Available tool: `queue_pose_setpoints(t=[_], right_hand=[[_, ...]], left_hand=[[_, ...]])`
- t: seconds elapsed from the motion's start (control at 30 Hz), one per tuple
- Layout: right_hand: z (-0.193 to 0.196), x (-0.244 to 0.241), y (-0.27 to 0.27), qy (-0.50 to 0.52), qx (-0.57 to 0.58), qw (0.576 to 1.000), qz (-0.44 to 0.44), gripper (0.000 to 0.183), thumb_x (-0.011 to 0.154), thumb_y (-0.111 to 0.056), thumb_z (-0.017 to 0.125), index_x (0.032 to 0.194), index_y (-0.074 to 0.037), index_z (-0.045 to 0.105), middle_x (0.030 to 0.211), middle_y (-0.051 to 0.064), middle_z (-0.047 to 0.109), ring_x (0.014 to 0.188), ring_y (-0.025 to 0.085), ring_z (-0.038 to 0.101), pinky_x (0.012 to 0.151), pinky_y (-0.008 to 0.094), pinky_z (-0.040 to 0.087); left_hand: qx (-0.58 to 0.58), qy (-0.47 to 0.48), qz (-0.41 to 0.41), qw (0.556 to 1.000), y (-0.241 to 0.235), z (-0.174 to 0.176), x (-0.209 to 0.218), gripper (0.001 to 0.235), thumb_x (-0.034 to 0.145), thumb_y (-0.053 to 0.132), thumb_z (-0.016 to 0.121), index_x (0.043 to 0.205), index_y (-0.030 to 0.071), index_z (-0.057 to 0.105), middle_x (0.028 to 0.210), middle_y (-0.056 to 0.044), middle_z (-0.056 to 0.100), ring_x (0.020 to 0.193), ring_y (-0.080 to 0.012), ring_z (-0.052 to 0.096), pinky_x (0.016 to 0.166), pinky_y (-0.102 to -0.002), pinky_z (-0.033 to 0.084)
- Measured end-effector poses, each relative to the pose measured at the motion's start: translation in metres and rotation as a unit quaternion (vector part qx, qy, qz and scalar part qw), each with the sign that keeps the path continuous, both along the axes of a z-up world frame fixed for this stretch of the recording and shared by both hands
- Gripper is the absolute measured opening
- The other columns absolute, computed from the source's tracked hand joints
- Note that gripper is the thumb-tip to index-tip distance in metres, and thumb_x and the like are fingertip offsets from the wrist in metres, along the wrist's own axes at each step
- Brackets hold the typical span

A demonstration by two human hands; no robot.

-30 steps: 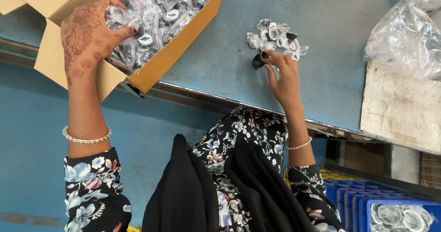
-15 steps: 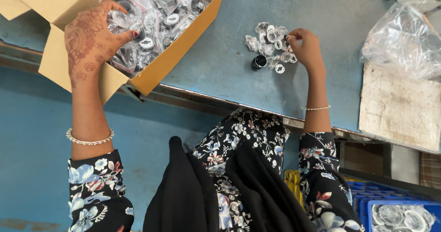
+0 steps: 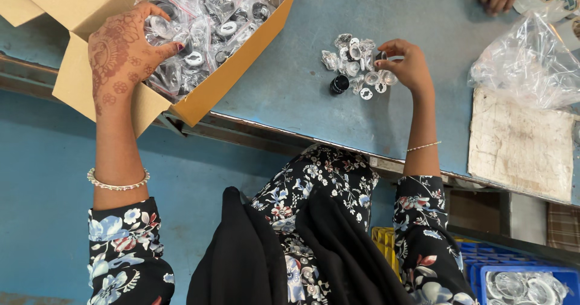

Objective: The person assembles small black and white plastic components by hand and places them into clear plastic bags. They then place the filled bags into a cardboard box on the table.

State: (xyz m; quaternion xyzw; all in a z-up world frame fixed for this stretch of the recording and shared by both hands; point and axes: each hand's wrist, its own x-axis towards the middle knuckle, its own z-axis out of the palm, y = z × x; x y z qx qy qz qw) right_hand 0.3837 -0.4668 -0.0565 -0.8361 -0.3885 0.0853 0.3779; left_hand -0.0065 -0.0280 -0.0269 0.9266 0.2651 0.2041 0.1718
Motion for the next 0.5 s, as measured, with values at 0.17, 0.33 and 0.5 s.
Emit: queue_pose_setpoints(t=[0.17, 0.33, 0.5], right_hand=[[-0.003, 0.003, -0.003, 0.000, 0.014, 1.000, -0.025, 0.033, 0.083, -0.003, 0.087, 0.112, 0.000, 0.072, 0.101, 0.008, 0.070, 0.097, 0.017, 0.073, 0.079, 0.032, 0.059], [-0.012, 0.008, -0.004, 0.039, 0.075, 0.995, -0.045, 0.030, 0.090, -0.007, 0.086, 0.109, 0.004, 0.066, 0.098, 0.007, 0.071, 0.091, 0.013, 0.075, 0.079, 0.025, 0.063], [-0.025, 0.009, -0.003, -0.047, 0.055, 0.995, -0.068, 0.039, 0.085, -0.006, 0.087, 0.116, 0.000, 0.064, 0.101, 0.009, 0.070, 0.093, 0.017, 0.072, 0.077, 0.029, 0.061]], left_hand=[[-0.013, 0.019, 0.010, 1.000, 0.000, -0.001, 0.001, 0.049, 0.082, 0.047, 0.088, 0.122, 0.026, 0.069, 0.111, -0.007, 0.073, 0.108, -0.0313, 0.065, 0.086, -0.049, 0.047], [0.003, -0.008, -0.006, 1.000, 0.003, -0.004, 0.001, 0.050, 0.082, 0.047, 0.089, 0.122, 0.026, 0.069, 0.116, -0.005, 0.072, 0.109, -0.0309, 0.065, 0.085, -0.048, 0.048], [0.002, -0.005, -0.006, 1.000, 0.004, -0.007, 0.002, 0.051, 0.082, 0.048, 0.089, 0.123, 0.026, 0.069, 0.119, -0.006, 0.072, 0.111, -0.0308, 0.065, 0.085, -0.048, 0.048]])
